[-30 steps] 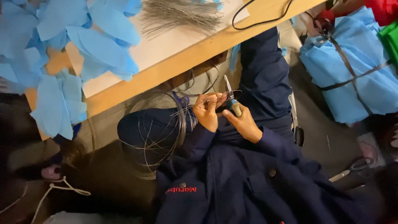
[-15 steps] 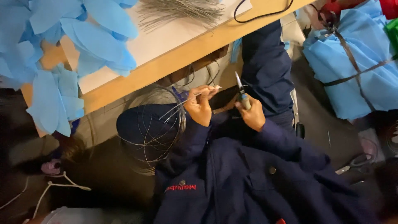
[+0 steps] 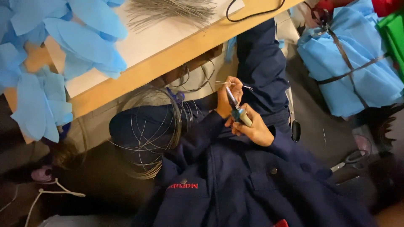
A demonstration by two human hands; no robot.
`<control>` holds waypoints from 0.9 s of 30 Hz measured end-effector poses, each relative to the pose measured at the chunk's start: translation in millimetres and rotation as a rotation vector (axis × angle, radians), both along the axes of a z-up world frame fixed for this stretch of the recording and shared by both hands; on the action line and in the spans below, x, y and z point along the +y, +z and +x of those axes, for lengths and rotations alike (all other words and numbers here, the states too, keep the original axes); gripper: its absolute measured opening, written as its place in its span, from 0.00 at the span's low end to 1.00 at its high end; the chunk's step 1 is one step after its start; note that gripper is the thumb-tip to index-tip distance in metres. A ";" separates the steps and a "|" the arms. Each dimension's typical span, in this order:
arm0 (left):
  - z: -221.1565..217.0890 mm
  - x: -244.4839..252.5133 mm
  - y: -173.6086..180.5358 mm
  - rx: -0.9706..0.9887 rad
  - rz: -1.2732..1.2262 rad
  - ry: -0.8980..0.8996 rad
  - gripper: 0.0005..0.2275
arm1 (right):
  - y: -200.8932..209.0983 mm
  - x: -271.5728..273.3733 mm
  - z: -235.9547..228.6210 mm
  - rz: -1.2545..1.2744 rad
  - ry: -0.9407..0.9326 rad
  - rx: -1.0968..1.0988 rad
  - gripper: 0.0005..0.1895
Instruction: Preparing wire frame components by selecting, aligning, and cutting thin metal wires with pliers.
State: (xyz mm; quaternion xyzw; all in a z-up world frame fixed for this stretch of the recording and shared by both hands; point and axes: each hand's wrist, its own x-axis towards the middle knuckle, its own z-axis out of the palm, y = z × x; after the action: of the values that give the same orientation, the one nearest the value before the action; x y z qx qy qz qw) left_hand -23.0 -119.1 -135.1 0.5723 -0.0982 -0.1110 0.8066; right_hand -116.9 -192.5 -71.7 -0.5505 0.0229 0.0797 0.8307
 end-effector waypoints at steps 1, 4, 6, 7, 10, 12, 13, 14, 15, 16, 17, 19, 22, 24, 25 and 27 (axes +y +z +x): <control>-0.5 -0.3 1.7 0.000 0.002 -0.001 0.05 | 13.1 0.8 1.2 0.002 -0.001 0.000 0.11; 1.3 0.3 2.0 -0.060 0.132 0.046 0.06 | 36.4 -0.2 1.1 0.062 -0.024 0.026 0.08; 4.4 1.5 -5.8 -0.106 0.233 0.031 0.04 | 29.8 -5.3 -6.1 -0.008 0.056 0.019 0.07; 5.3 2.3 -3.4 -0.106 0.232 0.028 0.04 | 45.5 -4.1 -5.6 -0.009 0.053 0.020 0.07; 6.7 6.7 -3.3 -0.154 0.294 -0.014 0.05 | 81.0 -3.3 -8.5 0.128 0.059 0.050 0.10; 11.5 8.9 -10.6 -0.115 0.081 -0.073 0.05 | 90.1 -9.8 -12.0 -0.111 -0.174 0.088 0.16; 13.0 12.4 -3.7 -0.112 0.082 -0.072 0.05 | 79.3 -22.8 -11.9 -0.110 -0.173 0.091 0.16; 14.5 15.9 3.1 -0.081 0.019 -0.106 0.05 | 68.4 -35.8 -11.8 -0.201 -0.235 -0.009 0.15; 16.4 19.3 10.0 -0.051 -0.045 -0.141 0.04 | 57.5 -48.7 -11.6 -0.292 -0.298 -0.110 0.15; 17.7 21.9 9.5 -0.049 -0.044 -0.141 0.04 | 41.6 -62.5 -11.9 -0.292 -0.298 -0.109 0.15; 19.1 24.1 9.0 -0.044 -0.048 -0.161 0.05 | 25.8 -76.7 -12.1 -0.675 -0.364 -0.199 0.14; 19.4 26.4 8.9 -0.035 -0.052 -0.182 0.05 | 0.9 -87.9 -4.5 -1.059 -0.419 -0.286 0.14; 18.1 25.6 6.5 -0.056 -0.042 -0.203 0.04 | -21.5 -77.1 17.2 -1.633 -0.597 -0.410 0.13; 16.6 26.7 -0.7 -0.069 0.016 -0.298 0.04 | -30.5 -64.5 27.4 -1.987 -0.638 -0.350 0.10; 13.7 27.4 4.1 -0.071 0.017 -0.297 0.04 | -41.1 -62.3 25.9 -1.986 -0.639 -0.353 0.10; 8.5 27.8 14.1 -0.077 0.060 -0.385 0.03 | -61.4 -59.0 23.8 -1.970 -0.525 -0.284 0.20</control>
State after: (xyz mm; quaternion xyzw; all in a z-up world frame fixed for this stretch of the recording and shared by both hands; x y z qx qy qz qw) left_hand -14.5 -91.3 -121.0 0.5707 -0.2334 -0.2440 0.7485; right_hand -93.1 -251.5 -133.1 -0.9695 0.0993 -0.2242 -0.0032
